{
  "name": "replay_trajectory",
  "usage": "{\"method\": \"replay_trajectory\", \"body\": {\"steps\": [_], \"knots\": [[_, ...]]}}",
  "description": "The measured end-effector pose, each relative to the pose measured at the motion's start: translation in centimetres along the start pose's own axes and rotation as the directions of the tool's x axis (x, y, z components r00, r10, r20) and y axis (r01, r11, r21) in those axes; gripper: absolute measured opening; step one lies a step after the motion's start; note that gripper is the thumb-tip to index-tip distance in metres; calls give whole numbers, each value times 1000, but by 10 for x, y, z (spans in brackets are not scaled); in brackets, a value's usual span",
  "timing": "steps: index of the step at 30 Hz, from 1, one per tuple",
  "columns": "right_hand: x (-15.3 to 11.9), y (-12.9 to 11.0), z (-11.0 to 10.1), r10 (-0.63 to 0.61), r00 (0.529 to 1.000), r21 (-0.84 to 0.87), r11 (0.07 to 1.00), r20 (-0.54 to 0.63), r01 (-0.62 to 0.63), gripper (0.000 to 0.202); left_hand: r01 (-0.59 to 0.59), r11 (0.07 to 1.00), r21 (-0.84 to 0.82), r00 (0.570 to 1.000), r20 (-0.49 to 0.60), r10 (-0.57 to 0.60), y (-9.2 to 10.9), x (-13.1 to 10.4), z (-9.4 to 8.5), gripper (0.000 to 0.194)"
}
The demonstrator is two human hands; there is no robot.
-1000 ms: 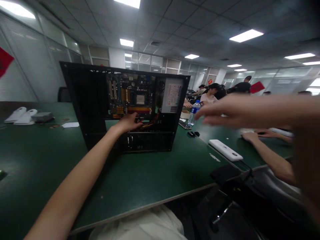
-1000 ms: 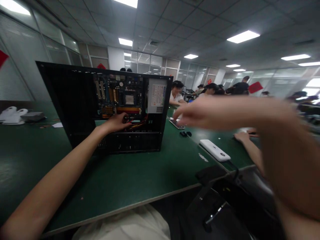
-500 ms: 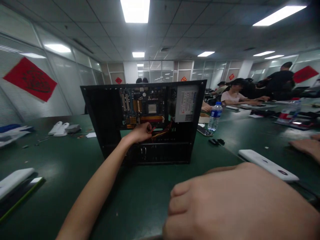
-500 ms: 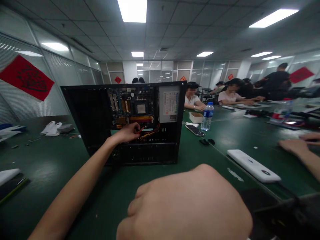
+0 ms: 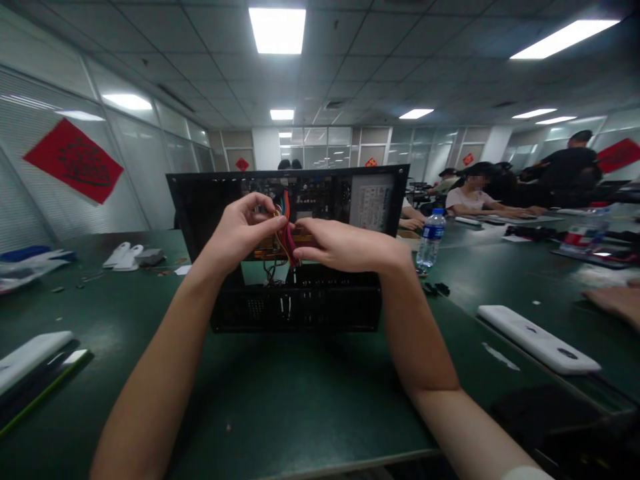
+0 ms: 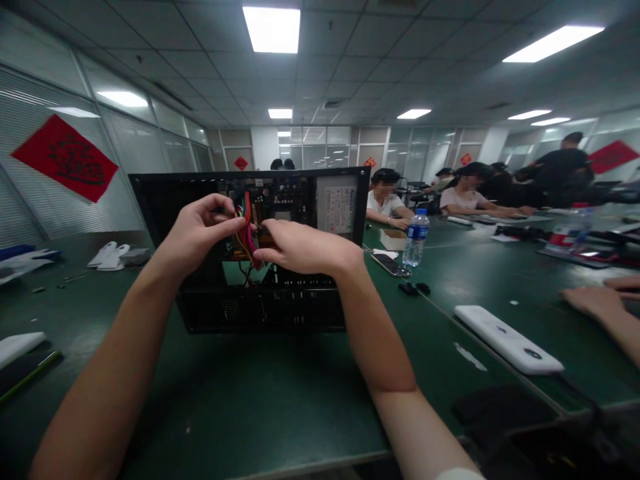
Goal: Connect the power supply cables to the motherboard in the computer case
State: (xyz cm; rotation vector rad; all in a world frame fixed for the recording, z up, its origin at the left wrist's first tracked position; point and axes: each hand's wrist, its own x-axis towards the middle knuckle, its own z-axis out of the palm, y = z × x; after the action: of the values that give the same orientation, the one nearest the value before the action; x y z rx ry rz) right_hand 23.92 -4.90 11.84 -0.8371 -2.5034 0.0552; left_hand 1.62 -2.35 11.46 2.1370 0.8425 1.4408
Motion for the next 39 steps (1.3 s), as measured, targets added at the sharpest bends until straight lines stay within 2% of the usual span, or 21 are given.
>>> {"method": "replay_trajectory", "body": {"steps": [4, 6, 12, 16, 21, 25, 27, 30, 32, 34, 36, 39], "knots": [[19, 11, 9, -31, 981, 56, 998, 191, 21, 38, -47, 999, -11, 998, 40, 47, 10, -7, 3, 34], [20, 12, 6, -66, 973, 136, 990, 221, 36, 45, -55, 998, -13, 997, 60, 56, 10, -7, 4, 33], [15, 15, 1, -25, 995, 476, 879, 96, -24, 48, -6, 1000, -9, 989, 145, 7, 7, -6, -5, 40], [14, 17, 0, -2, 999, 583, 812, 41, -23, 41, 72, 997, -16, 966, 251, -65, 5, -7, -16, 57], [5, 22, -6, -16, 988, 586, 807, 153, -78, 40, 66, 998, -3, 944, 325, -62, 4, -8, -28, 73], [0, 22, -9, 2, 980, 543, 832, 198, -112, 46, 48, 991, 129, 928, 360, -91, 2, -11, -32, 77], [0, 22, -10, 5, 979, 517, 849, 202, -111, 49, 7, 984, 179, 919, 388, -77, 2, -13, -30, 74], [1, 21, -10, -7, 979, 495, 863, 204, -97, 49, -39, 991, 125, 891, 453, -22, 5, -15, -24, 60], [3, 21, -8, -21, 982, 497, 865, 185, -76, 46, -53, 997, 62, 900, 435, 21, 7, -15, -21, 56], [4, 20, -6, -31, 988, 507, 861, 153, -52, 44, -60, 998, 37, 927, 373, 42, 9, -15, -21, 61], [6, 20, -3, -23, 992, 517, 855, 125, -46, 43, -56, 997, 56, 945, 326, 35, 10, -15, -21, 72], [11, 21, 3, 10, 995, 524, 849, 104, -63, 43, -79, 989, 127, 945, 327, 34, 13, -17, -22, 79]]}}
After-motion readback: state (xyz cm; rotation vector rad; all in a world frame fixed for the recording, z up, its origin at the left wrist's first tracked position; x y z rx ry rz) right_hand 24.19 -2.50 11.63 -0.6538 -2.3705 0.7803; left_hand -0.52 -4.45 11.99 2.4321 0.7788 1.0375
